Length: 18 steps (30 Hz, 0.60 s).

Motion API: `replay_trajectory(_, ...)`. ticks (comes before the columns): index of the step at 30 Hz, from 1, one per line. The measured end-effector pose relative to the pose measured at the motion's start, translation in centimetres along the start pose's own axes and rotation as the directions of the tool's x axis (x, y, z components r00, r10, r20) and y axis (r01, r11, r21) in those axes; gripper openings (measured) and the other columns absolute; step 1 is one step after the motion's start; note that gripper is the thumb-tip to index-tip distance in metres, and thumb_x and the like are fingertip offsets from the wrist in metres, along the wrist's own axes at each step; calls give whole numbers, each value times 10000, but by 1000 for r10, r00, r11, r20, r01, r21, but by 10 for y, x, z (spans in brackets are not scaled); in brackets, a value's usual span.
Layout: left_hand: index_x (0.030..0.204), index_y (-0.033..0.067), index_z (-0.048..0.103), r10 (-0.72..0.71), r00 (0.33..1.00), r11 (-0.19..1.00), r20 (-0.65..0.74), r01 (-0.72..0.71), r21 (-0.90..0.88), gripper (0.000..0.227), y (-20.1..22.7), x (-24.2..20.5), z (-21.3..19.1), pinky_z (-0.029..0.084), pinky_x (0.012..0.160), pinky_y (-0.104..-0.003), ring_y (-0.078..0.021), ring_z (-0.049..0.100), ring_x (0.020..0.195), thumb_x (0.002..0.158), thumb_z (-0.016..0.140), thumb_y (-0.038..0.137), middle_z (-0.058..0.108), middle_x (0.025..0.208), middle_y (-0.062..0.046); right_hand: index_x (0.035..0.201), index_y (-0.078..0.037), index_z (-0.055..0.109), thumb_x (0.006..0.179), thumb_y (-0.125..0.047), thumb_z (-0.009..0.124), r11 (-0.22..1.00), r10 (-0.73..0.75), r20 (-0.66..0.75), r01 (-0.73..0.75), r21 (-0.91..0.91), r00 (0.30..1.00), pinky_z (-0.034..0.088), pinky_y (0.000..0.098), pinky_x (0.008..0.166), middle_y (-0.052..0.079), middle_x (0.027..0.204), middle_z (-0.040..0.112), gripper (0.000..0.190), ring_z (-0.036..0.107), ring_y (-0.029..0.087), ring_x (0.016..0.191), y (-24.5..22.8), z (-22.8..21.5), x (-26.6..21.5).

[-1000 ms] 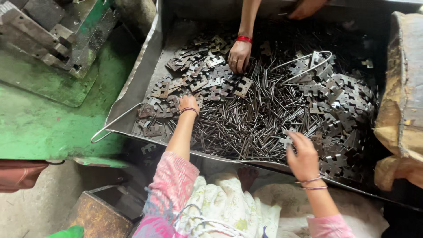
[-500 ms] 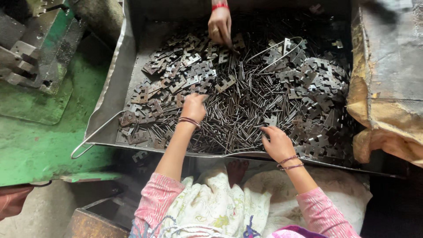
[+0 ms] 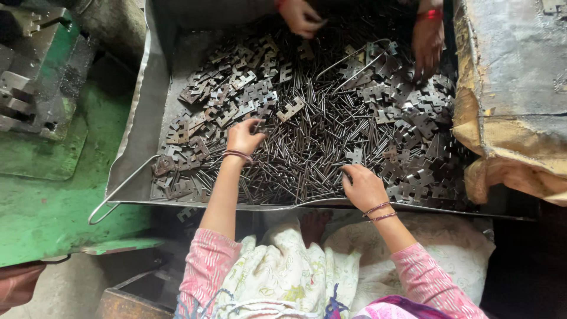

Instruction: The person sits on the floor and repeatedly picks small metal plates and pins from a large bin, inserts the pins into the plates, and places the assembled units back into the bin. The task is performed by hand without tools, and other workers are visible nearby doing similar work.

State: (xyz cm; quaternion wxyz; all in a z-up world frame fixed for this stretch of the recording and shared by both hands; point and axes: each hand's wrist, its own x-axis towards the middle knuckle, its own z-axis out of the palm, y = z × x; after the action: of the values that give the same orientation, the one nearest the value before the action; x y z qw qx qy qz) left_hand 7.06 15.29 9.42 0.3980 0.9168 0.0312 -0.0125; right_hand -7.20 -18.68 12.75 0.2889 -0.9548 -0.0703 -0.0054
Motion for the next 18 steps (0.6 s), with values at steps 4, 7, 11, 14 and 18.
replay_trajectory(4, 1125, 143, 793, 95, 988, 968, -124, -62, 243, 372, -13, -3, -34, 589, 863, -372, -271, 750, 926, 769, 738, 52, 784, 1015, -135, 1124, -120, 726, 925, -217, 617, 999, 36, 33, -36, -3, 999, 568, 445, 829, 95, 1064, 727, 247, 694, 329, 978, 1, -1, 1)
replay_trajectory(7, 1087, 113, 810, 284, 919, 837, -272, -99, 538, 300, -8, -4, -45, 584, 884, -390, -308, 726, 956, 821, 737, -6, 776, 1020, -149, 1123, -117, 726, 927, -216, 615, 1000, 23, 25, -23, 4, 999, 569, 443, 829, 96, 1076, 727, 246, 695, 331, 972, 1, -1, 1)
replay_trajectory(11, 1170, 103, 735, -195, 975, 954, 110, 214, -210, 268, 21, -9, -16, 566, 679, -308, -184, 742, 838, 917, 670, 44, 790, 1019, -49, 1126, -116, 728, 924, -219, 617, 999, 34, 32, -34, -3, 999, 568, 443, 827, 99, 1071, 727, 252, 695, 332, 969, 1, -1, 2)
replay_trajectory(14, 1168, 13, 707, -66, 918, 822, 390, 272, -500, 256, 35, -17, 13, 623, 734, -252, -112, 762, 887, 917, 655, 10, 791, 1018, -57, 1125, -113, 728, 925, -218, 617, 1000, 29, 29, -29, -2, 999, 567, 442, 827, 101, 1069, 727, 252, 694, 332, 971, 1, 0, 1)
replay_trajectory(18, 1181, -3, 722, -44, 900, 814, 434, 284, -507, 258, 38, -19, 43, 561, 690, -282, -136, 727, 813, 926, 688, 8, 781, 1030, -103, 1118, -116, 733, 925, -222, 619, 1000, 25, 16, -25, 8, 1000, 568, 438, 830, 99, 1059, 731, 248, 696, 328, 970, 3, 1, 0)
